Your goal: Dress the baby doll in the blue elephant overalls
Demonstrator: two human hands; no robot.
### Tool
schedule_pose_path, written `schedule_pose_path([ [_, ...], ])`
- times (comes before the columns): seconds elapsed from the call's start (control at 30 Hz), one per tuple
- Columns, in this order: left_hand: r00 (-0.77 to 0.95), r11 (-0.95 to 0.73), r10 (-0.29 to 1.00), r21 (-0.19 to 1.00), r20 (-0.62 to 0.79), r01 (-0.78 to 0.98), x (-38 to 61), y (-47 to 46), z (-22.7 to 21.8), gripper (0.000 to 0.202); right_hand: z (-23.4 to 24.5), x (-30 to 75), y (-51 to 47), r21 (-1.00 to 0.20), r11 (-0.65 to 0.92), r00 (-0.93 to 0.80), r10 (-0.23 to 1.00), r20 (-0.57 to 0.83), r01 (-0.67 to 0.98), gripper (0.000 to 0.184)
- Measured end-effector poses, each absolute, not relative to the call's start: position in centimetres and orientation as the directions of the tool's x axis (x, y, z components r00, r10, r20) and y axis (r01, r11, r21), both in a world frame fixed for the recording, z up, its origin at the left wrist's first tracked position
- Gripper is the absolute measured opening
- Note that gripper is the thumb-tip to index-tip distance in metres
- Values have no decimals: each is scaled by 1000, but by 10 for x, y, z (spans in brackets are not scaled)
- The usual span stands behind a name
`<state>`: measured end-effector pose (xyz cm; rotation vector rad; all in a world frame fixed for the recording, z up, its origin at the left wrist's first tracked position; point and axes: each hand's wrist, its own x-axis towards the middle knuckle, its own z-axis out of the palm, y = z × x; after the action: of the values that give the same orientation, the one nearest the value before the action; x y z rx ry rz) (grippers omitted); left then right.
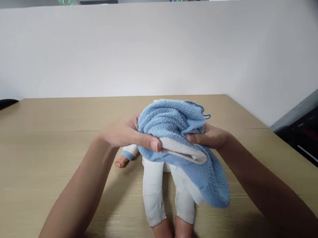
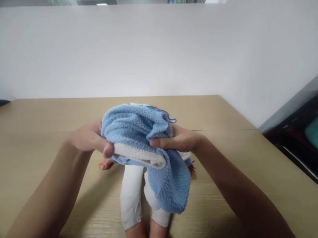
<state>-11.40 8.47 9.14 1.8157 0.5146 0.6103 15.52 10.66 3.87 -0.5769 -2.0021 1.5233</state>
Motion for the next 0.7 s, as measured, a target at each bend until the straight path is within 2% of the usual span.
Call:
schedule_pose_path([
  [0.07,781,-240,613,970,116,44,-115,68,91,41,39,155,96,-970,242,-772,611,178,-31,78],
  [0.17,767,-230,630,973,122,34,-117,40,86,37,41,157,74,-977,198,-834,523,174,-80,90],
  [0.23,754,-222,645,975,123,30,-118,20,79,40,43,161,55,-982,186,-871,476,123,-37,93],
  [0.3,721,-178,689,982,79,62,-116,-3,72,43,47,164,34,-978,206,-881,468,68,34,86],
  [0.37,644,-130,764,985,25,116,-111,-28,62,47,48,165,12,-958,272,-845,529,74,87,72],
  [0.5,473,-38,880,988,-37,148,-91,-76,35,42,37,161,-22,-875,439,-626,745,229,203,46],
  [0.57,306,34,947,981,-92,191,-81,-93,16,39,27,156,-33,-836,479,-553,787,275,266,36],
  [0.6,214,46,972,976,-92,213,-77,-99,7,39,22,153,-36,-822,490,-535,795,285,291,32],
  [0.7,81,20,996,968,-41,248,-70,-108,-15,34,9,146,-43,-801,483,-522,813,260,354,24],
])
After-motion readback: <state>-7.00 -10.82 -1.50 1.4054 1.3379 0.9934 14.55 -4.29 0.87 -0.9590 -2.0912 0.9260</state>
